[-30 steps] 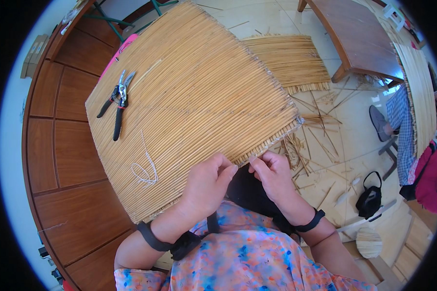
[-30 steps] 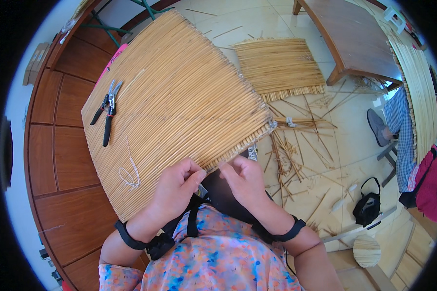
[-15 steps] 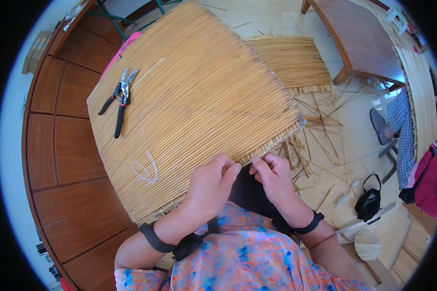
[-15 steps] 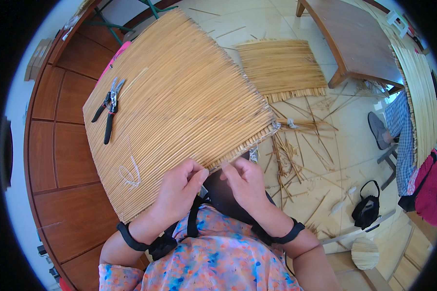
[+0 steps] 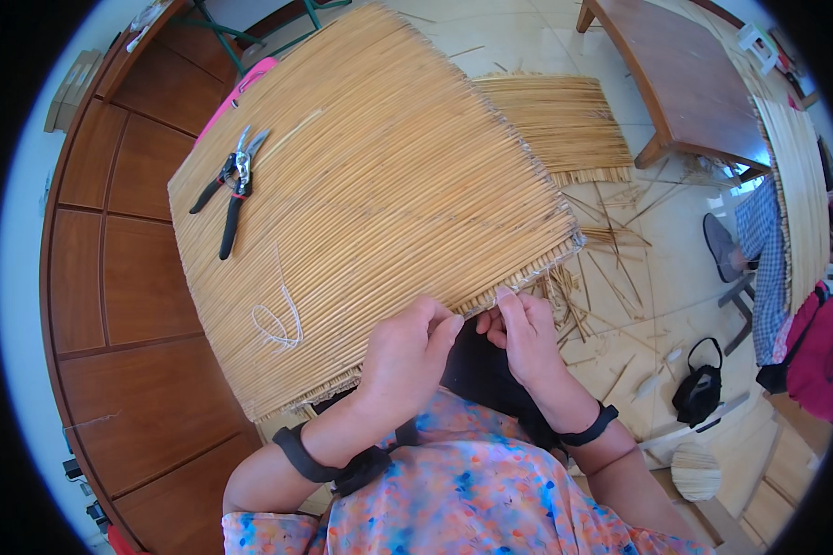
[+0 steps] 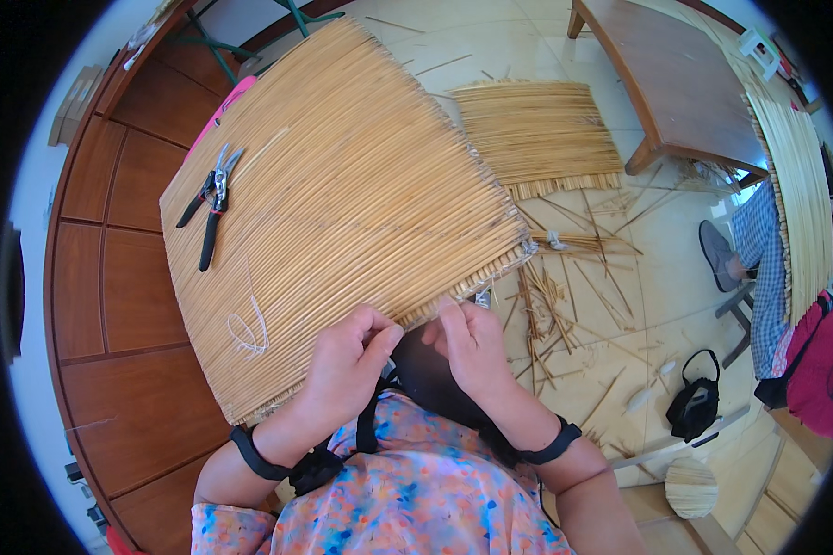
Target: The person weaves together bamboo slats using thin binding strips, occasionally using a pair of shears to cut the strips.
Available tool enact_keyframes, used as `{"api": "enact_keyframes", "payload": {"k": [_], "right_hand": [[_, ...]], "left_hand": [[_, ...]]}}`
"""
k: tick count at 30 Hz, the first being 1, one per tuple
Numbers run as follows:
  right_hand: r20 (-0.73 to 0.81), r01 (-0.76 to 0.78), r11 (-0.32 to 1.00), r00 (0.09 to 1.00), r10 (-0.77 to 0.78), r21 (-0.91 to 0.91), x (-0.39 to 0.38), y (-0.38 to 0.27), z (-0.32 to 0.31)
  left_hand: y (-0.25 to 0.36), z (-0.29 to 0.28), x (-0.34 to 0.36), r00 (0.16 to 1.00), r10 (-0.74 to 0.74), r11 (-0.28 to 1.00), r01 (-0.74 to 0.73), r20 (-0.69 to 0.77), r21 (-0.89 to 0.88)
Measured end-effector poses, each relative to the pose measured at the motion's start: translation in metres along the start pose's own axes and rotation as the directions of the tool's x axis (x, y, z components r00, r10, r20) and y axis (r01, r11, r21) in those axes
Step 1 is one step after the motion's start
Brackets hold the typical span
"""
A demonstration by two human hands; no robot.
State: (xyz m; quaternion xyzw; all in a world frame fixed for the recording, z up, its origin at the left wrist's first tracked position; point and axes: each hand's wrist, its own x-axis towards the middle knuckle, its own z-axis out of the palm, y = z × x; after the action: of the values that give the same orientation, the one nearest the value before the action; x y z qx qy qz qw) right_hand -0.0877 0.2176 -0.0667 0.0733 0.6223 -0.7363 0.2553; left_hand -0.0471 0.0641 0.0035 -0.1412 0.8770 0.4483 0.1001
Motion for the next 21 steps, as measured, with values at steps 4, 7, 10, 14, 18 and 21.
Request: {"api": "enact_keyframes", "payload": {"k": [4, 7, 10, 14, 18, 21], "right_hand": [[-0.026, -0.012, 1.000, 1.000, 0.013, 0.015, -0.001, -0.001, 0.002], [-0.029, -0.035, 0.999, 0.999, 0.036, 0.028, -0.001, -0.003, 0.004], [0.048, -0.033, 0.993, 0.998, 0.039, -0.113, -0.006, -0.007, -0.002], [0.257, 0.055, 0.994, 0.966, -0.029, -0.095, -0.014, 0.016, -0.002], [0.133, -0.050, 0.995, 0.989, 0.062, -0.089, -0.007, 0.005, -0.003], [0.130, -0.108, 0.994, 0.986, 0.106, 0.008, -0.004, 0.006, -0.003]], "left_hand": [[-0.001, -0.004, -0.001, 0.998, -0.039, 0.999, 0.041, 0.054, -0.035], [-0.004, -0.003, -0.002, 1.000, 0.010, 1.000, -0.009, 0.028, -0.028], [0.000, 0.003, -0.001, 0.998, 0.056, 0.996, -0.053, -0.033, 0.068], [0.017, 0.004, 0.006, 0.999, 0.048, 0.999, -0.048, 0.016, -0.014], [0.005, -0.016, 0.004, 0.999, -0.034, 0.997, 0.036, 0.034, -0.069], [0.005, -0.029, -0.001, 0.988, -0.093, 0.992, 0.102, 0.124, -0.069]]}}
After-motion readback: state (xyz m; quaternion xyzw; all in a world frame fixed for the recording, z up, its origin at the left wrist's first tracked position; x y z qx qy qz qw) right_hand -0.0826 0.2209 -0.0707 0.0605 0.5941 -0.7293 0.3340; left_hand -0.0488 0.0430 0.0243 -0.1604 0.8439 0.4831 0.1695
